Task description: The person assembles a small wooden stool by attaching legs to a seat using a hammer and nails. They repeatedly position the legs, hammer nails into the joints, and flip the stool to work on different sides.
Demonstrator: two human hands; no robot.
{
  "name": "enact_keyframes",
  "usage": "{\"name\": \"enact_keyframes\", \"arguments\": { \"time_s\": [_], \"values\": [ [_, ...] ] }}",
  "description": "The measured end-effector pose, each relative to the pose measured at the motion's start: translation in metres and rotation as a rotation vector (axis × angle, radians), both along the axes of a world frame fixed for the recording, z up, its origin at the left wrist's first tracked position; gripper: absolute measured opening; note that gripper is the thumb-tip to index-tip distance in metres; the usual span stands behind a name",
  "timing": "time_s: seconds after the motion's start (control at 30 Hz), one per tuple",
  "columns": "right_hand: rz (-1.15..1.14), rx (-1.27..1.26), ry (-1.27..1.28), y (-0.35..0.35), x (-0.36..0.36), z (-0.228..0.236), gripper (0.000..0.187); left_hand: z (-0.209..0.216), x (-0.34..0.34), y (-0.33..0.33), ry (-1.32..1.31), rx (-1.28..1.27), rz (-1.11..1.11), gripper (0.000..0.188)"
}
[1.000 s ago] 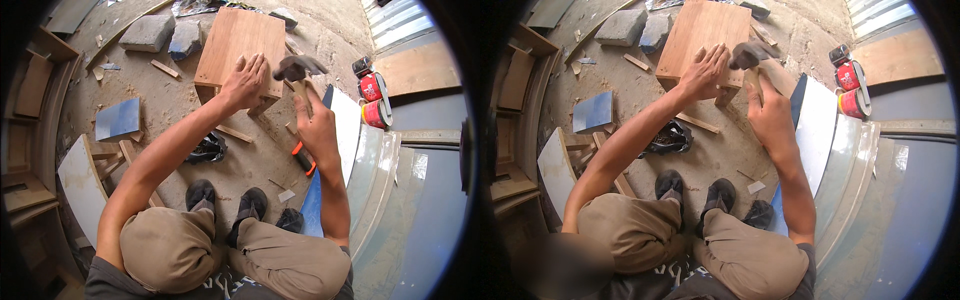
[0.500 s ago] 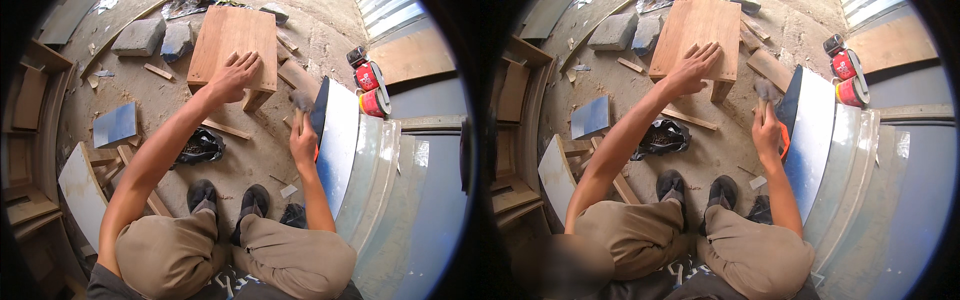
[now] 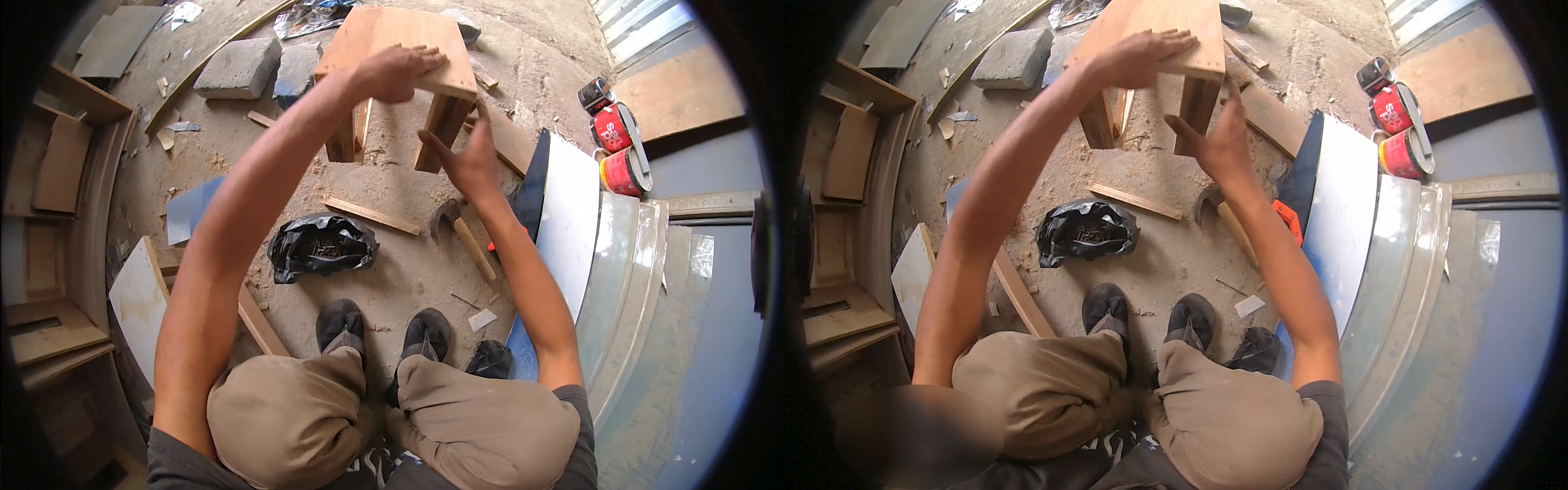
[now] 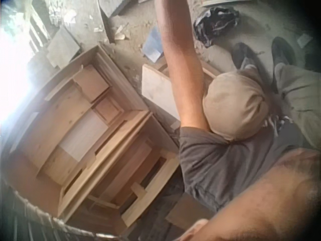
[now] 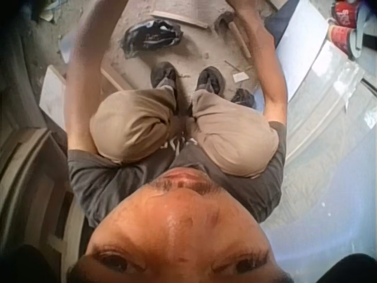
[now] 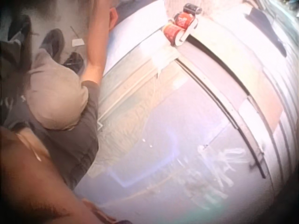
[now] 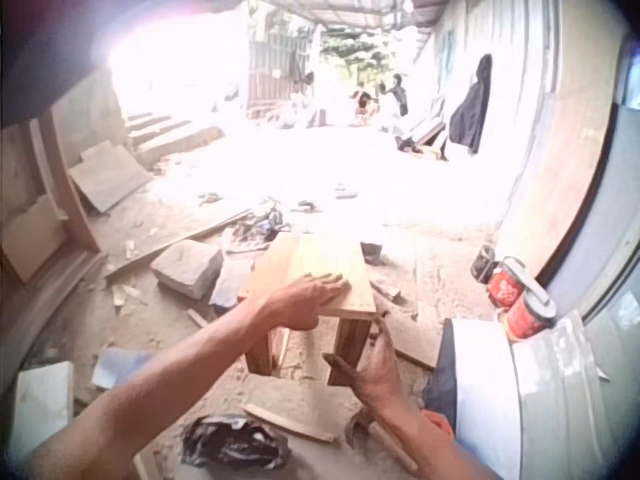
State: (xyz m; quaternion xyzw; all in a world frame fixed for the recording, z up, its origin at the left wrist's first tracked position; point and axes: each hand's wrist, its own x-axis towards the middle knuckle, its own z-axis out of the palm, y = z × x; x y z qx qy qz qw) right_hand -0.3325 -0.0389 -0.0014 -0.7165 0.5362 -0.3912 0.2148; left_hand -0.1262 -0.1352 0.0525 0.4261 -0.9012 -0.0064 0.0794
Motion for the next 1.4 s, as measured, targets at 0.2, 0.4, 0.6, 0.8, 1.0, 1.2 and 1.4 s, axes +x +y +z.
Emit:
{"name": "enact_keyframes", "arguments": {
  "time_s": [0.2, 0.4, 0.6, 0.8, 1.0, 1.2, 1.4],
  "values": [
    [-0.015, -0.077, -0.096, -0.050, 0.030, -0.007, 0.084, 0.042, 0.015, -0.060, -0.052, 0.153, 0.080, 0.058],
    [0.016, -0.002, -0.073, -0.073, 0.025, 0.009, 0.079, 0.073, 0.010, -0.073, -0.046, 0.273, 0.152, 0.060],
    [0.038, -0.034, -0.128, -0.081, 0.020, 0.000, 0.076, 0.072, 0.007, -0.078, 0.055, 0.312, 0.162, 0.065],
    [0.061, 0.014, -0.098, -0.079, 0.019, 0.010, 0.080, 0.071, 0.012, -0.076, 0.035, 0.240, 0.123, 0.068],
    [0.101, 0.073, -0.088, -0.086, 0.018, 0.006, 0.089, 0.055, 0.025, -0.090, 0.036, 0.160, 0.055, 0.072],
    [0.058, 0.104, -0.090, -0.055, -0.005, -0.022, 0.115, 0.056, 0.028, -0.082, 0.182, 0.399, 0.090, 0.077],
    [0.263, -0.243, -0.055, -0.032, 0.004, -0.073, 0.135, 0.059, 0.015, -0.085, 0.101, 0.292, 0.112, 0.074]
  ]
}}
